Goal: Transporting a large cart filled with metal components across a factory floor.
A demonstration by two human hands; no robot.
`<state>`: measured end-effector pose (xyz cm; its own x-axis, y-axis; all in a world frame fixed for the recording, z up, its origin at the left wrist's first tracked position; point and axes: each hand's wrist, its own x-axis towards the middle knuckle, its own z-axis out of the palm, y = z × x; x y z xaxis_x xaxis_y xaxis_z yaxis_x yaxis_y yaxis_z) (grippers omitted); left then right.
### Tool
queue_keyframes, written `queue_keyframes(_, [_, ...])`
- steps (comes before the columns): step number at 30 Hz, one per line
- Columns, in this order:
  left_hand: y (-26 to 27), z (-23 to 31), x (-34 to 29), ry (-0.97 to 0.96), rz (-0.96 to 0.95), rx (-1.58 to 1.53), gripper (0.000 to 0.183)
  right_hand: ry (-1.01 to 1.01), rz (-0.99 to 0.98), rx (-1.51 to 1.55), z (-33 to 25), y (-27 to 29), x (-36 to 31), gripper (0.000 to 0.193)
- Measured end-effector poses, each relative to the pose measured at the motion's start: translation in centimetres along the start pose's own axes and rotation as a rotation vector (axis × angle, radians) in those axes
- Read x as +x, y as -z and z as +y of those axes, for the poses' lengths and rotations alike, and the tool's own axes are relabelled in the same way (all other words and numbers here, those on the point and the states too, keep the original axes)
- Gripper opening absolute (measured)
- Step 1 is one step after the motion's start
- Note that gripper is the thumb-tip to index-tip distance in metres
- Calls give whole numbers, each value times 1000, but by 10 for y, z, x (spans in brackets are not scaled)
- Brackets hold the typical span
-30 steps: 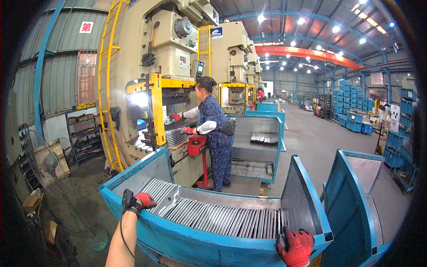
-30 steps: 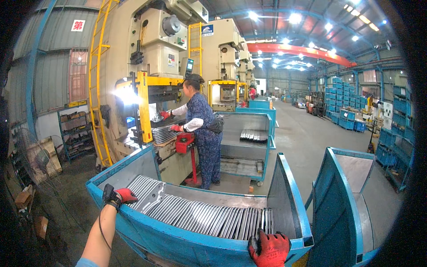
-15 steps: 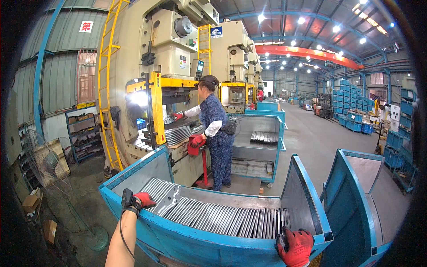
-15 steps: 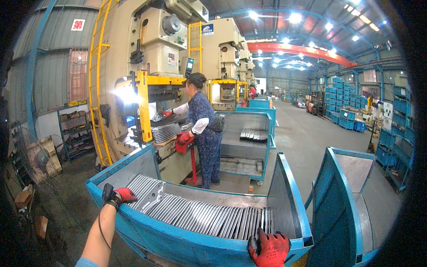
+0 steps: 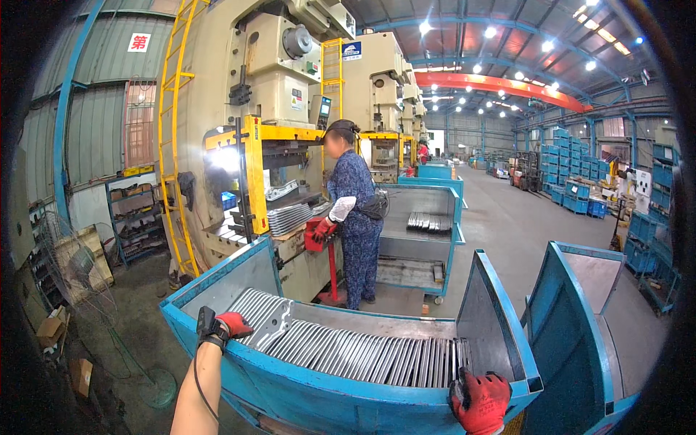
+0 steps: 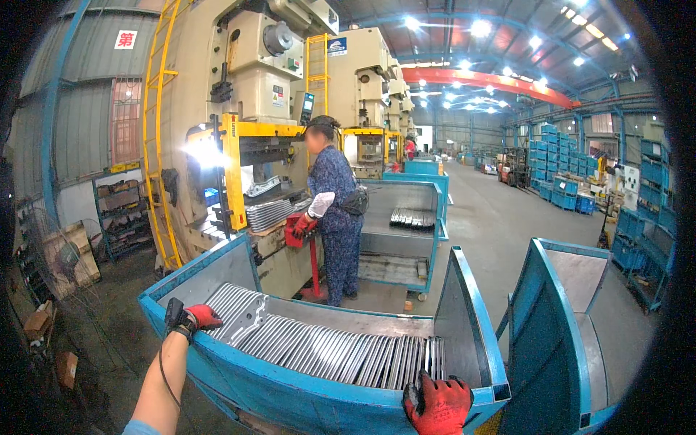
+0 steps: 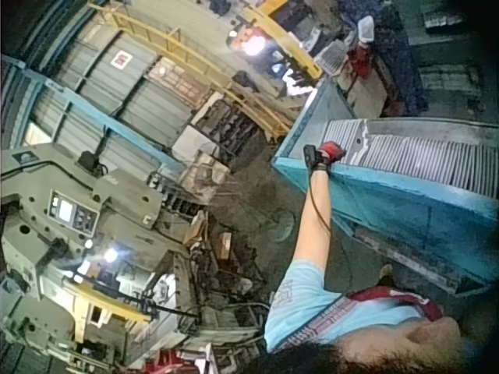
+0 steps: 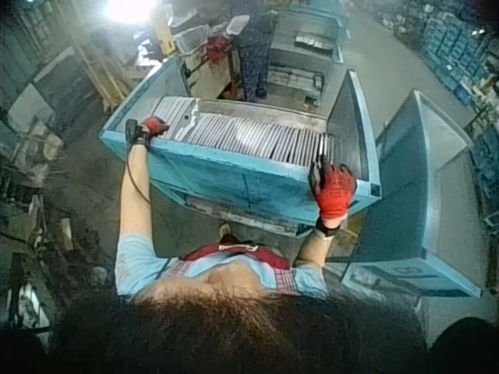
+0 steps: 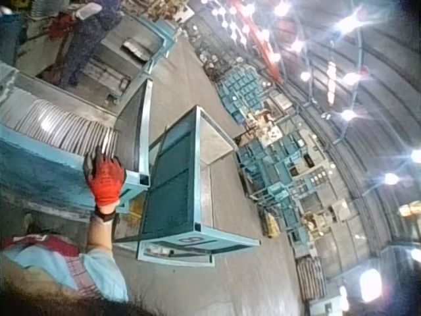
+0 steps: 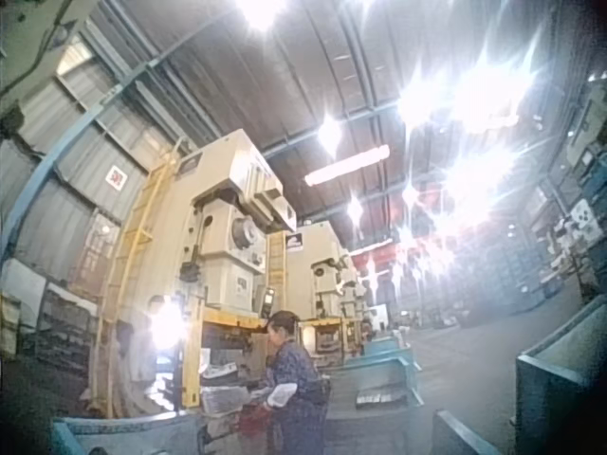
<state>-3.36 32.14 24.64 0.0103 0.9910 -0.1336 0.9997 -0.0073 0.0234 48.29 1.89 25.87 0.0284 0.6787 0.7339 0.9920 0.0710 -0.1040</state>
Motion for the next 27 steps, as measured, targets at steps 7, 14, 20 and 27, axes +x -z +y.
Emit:
queue_keyframes(7, [-5, -10, 10, 12, -48, 11, 66, -1, 3, 44, -4, 7, 6, 30])
queue_keyframes(14, [4, -3, 2, 26, -123, -33, 64, 12, 88, 18, -3, 2, 3, 30])
queue_keyframes(20, [8, 2, -3, 43, -124, -59, 62, -6, 85, 9, -3, 1, 1, 31])
queue_keyframes(27, [-5, -9, 5, -30, 10, -21, 48, 4, 54, 27, 0, -1, 1, 33])
